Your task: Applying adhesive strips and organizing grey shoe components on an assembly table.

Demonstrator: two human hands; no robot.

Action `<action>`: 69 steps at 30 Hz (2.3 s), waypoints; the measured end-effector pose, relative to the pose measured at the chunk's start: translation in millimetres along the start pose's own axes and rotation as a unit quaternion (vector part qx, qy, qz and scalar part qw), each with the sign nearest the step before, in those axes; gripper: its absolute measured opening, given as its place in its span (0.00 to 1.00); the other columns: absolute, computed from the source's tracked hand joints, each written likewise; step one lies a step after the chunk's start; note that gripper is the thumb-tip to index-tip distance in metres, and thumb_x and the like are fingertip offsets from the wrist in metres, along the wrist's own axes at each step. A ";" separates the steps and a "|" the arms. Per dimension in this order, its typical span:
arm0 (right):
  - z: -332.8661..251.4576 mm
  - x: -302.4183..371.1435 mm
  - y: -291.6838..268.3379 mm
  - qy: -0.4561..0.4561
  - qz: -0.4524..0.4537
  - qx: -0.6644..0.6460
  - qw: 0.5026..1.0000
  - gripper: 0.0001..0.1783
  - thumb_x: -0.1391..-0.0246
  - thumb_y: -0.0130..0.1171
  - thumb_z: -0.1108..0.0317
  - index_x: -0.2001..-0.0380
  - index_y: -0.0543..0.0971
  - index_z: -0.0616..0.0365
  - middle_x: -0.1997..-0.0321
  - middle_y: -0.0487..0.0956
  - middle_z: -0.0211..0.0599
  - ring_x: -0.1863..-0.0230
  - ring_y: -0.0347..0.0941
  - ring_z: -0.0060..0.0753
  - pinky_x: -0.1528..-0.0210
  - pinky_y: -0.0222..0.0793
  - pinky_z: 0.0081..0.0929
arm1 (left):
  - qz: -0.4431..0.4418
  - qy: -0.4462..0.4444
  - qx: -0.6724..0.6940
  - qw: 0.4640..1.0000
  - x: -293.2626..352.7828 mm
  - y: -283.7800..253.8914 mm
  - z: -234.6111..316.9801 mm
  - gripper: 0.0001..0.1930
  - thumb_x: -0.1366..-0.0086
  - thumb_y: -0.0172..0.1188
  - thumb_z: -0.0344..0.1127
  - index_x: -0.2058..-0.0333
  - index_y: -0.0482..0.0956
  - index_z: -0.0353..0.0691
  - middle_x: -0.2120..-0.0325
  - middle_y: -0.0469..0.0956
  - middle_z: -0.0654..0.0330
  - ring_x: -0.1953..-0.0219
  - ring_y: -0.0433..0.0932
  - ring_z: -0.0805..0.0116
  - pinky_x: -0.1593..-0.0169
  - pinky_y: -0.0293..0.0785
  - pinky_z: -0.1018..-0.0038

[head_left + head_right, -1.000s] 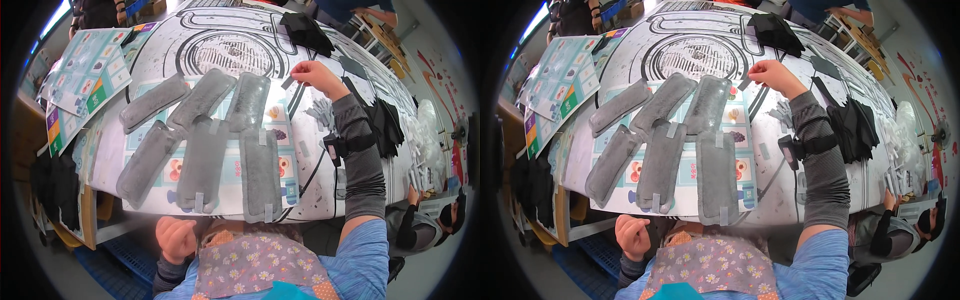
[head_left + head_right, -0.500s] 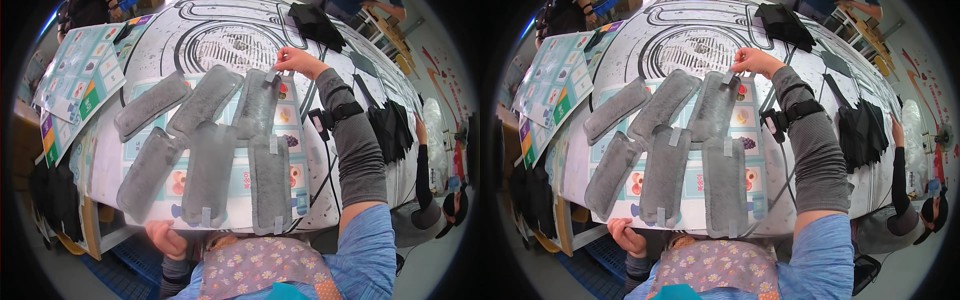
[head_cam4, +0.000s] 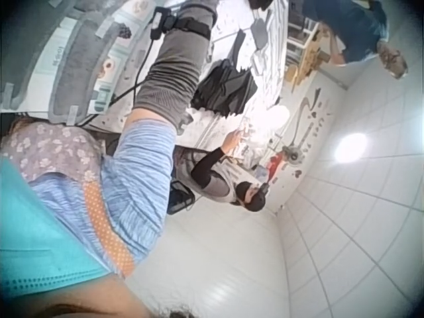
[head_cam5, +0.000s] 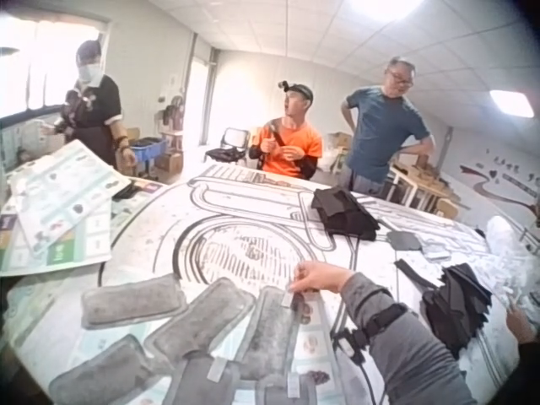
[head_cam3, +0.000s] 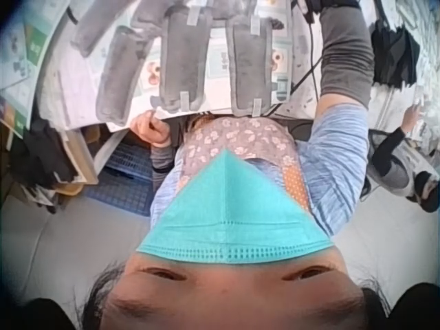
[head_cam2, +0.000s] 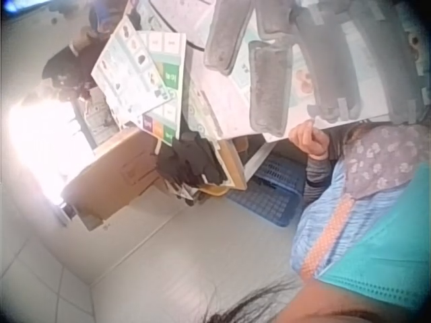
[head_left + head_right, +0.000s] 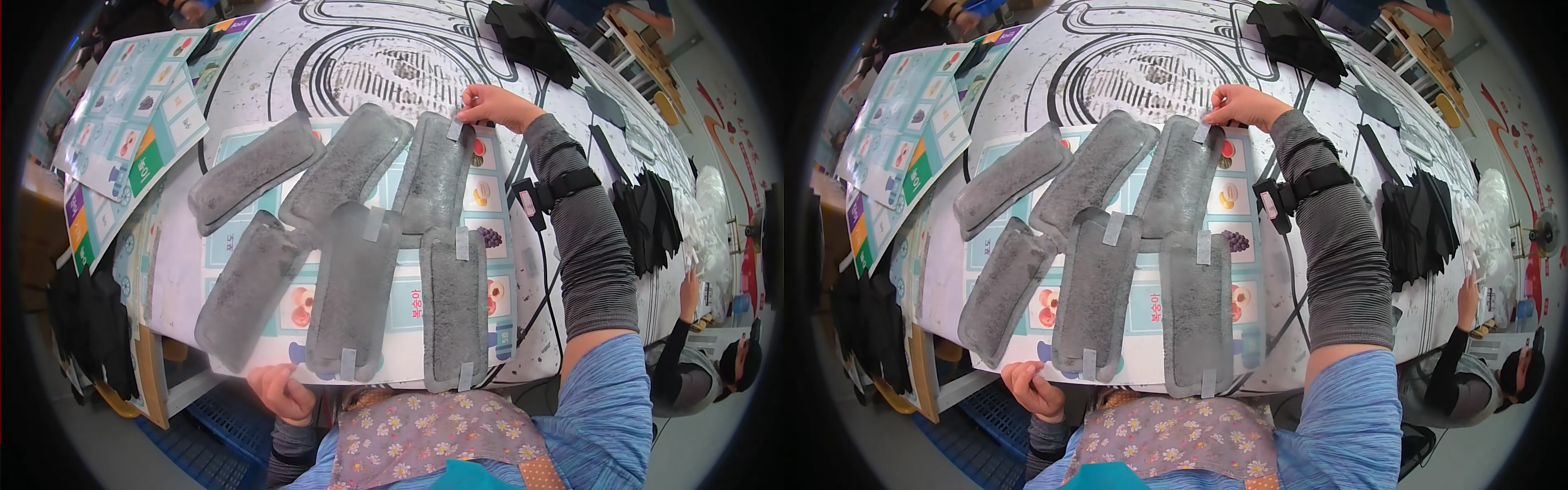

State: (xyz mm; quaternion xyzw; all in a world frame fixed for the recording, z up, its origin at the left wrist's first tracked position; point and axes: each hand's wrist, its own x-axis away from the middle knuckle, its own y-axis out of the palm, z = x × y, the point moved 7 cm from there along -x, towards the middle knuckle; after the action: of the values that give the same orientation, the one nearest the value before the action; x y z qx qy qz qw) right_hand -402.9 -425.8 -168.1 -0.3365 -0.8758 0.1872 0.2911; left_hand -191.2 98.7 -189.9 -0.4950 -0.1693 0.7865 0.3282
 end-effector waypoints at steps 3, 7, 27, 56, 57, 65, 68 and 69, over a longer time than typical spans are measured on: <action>-2.5 -1.6 2.3 0.013 0.014 0.046 0.999 0.15 0.49 0.70 0.64 0.73 0.70 0.49 0.72 0.75 0.22 0.68 0.69 0.18 0.62 0.65 0.17 | 0.001 -0.005 -0.005 1.000 0.5 0.5 -0.2 0.09 0.35 0.50 0.25 0.57 0.69 0.41 0.67 0.76 0.58 0.66 0.70 0.58 0.58 0.67 0.62; -5.3 -1.8 3.3 0.006 0.033 0.088 0.996 0.15 0.51 0.70 0.64 0.73 0.71 0.50 0.73 0.74 0.23 0.68 0.68 0.20 0.62 0.66 0.20 | 0.005 -0.009 -0.005 1.000 -1.1 1.0 1.2 0.08 0.36 0.50 0.25 0.58 0.69 0.41 0.68 0.76 0.58 0.67 0.70 0.58 0.58 0.67 0.62; -19.6 18.3 6.6 -0.061 0.087 0.293 0.950 0.35 0.60 0.74 0.42 0.59 0.76 0.59 0.61 0.78 0.37 0.59 0.74 0.33 0.56 0.70 0.27 | 0.001 -0.015 0.001 1.000 -2.8 5.8 -0.6 0.09 0.36 0.47 0.20 0.58 0.71 0.34 0.69 0.74 0.55 0.65 0.69 0.59 0.58 0.67 0.66; -39.1 357.8 250.0 -0.310 0.133 0.414 0.845 0.25 0.60 0.68 0.54 0.60 0.73 0.52 0.56 0.72 0.30 0.54 0.67 0.33 0.54 0.62 0.33 | -0.231 0.165 0.024 0.958 -86.1 5.3 104.7 0.07 0.49 0.67 0.26 0.70 0.79 0.39 0.71 0.79 0.61 0.66 0.75 0.59 0.59 0.67 0.65; -34.4 361.4 250.2 -0.308 0.176 0.412 0.840 0.24 0.60 0.68 0.56 0.59 0.73 0.53 0.56 0.72 0.30 0.53 0.68 0.33 0.53 0.63 0.33 | -0.245 0.167 0.017 0.955 -86.3 4.5 103.4 0.06 0.48 0.66 0.27 0.70 0.79 0.39 0.70 0.79 0.61 0.66 0.75 0.59 0.58 0.67 0.65; -45.0 372.8 242.0 -0.345 0.268 0.397 0.807 0.15 0.55 0.63 0.65 0.62 0.76 0.52 0.58 0.75 0.28 0.56 0.71 0.30 0.52 0.63 0.33 | -0.271 0.192 0.012 0.943 -53.1 4.3 91.9 0.07 0.48 0.67 0.30 0.69 0.80 0.41 0.68 0.80 0.64 0.64 0.75 0.61 0.58 0.67 0.66; -45.4 372.8 241.2 -0.364 0.270 0.416 0.788 0.13 0.54 0.61 0.68 0.61 0.76 0.50 0.58 0.75 0.26 0.56 0.71 0.27 0.52 0.63 0.33 | -0.252 0.202 0.002 0.947 -39.5 8.4 84.8 0.07 0.47 0.67 0.31 0.69 0.80 0.42 0.66 0.81 0.65 0.63 0.74 0.63 0.57 0.66 0.67; -44.4 372.8 241.2 -0.370 0.274 0.416 0.785 0.13 0.53 0.60 0.68 0.61 0.76 0.49 0.58 0.75 0.25 0.56 0.71 0.26 0.51 0.63 0.32 | -0.234 0.203 0.008 0.951 -37.3 8.7 85.1 0.07 0.47 0.67 0.31 0.69 0.80 0.42 0.65 0.81 0.65 0.63 0.74 0.63 0.57 0.67 0.67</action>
State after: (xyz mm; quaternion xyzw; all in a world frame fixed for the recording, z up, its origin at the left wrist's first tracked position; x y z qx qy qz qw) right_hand -484.0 10.1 -117.5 -0.3139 -0.6247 0.7150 -0.0068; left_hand -258.9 71.8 -131.6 -0.5880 -0.2035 0.5723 0.5342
